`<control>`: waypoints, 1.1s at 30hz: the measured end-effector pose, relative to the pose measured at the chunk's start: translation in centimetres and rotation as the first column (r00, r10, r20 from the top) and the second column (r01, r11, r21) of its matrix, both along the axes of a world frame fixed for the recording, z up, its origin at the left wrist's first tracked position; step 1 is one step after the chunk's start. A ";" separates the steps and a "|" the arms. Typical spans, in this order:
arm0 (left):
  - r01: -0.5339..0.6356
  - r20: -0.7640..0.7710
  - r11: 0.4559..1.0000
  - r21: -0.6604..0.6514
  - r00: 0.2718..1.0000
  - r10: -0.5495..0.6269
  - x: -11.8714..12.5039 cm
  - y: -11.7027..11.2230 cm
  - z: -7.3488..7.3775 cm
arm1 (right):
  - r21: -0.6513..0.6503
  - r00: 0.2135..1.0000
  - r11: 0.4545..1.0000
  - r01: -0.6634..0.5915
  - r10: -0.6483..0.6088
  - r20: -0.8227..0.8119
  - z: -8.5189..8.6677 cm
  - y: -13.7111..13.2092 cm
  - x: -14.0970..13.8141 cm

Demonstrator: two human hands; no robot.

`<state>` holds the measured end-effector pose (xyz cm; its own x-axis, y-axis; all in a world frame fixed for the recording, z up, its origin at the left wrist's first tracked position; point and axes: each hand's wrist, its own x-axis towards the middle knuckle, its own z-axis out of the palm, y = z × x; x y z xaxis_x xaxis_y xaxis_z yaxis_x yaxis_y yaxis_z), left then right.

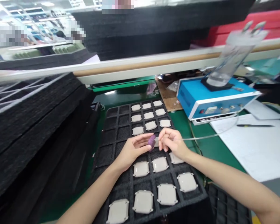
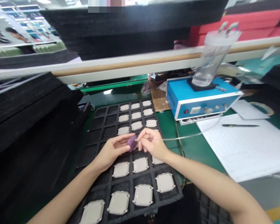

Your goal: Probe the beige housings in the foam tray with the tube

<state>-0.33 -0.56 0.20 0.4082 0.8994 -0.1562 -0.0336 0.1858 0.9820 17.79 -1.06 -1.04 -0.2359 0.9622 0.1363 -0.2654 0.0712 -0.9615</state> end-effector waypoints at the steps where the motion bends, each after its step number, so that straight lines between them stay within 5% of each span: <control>1: 0.009 -0.007 1.000 -0.009 1.000 -0.009 0.0 0.0 0.1 | -0.008 1.000 1.000 0.001 -0.001 -0.012 -0.1 0.0 -0.1; 33: 0.005 -0.046 1.000 -0.002 0.999 -0.005 0.0 0.1 0.2 | -0.026 1.000 0.999 -0.027 0.028 0.012 0.3 0.2 -0.1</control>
<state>-0.34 -0.44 0.43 0.4052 0.8971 -0.1763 0.0129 0.1873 0.9822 17.69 -0.89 -0.75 -0.2638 0.9585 0.1083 -0.2547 0.0390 -0.9662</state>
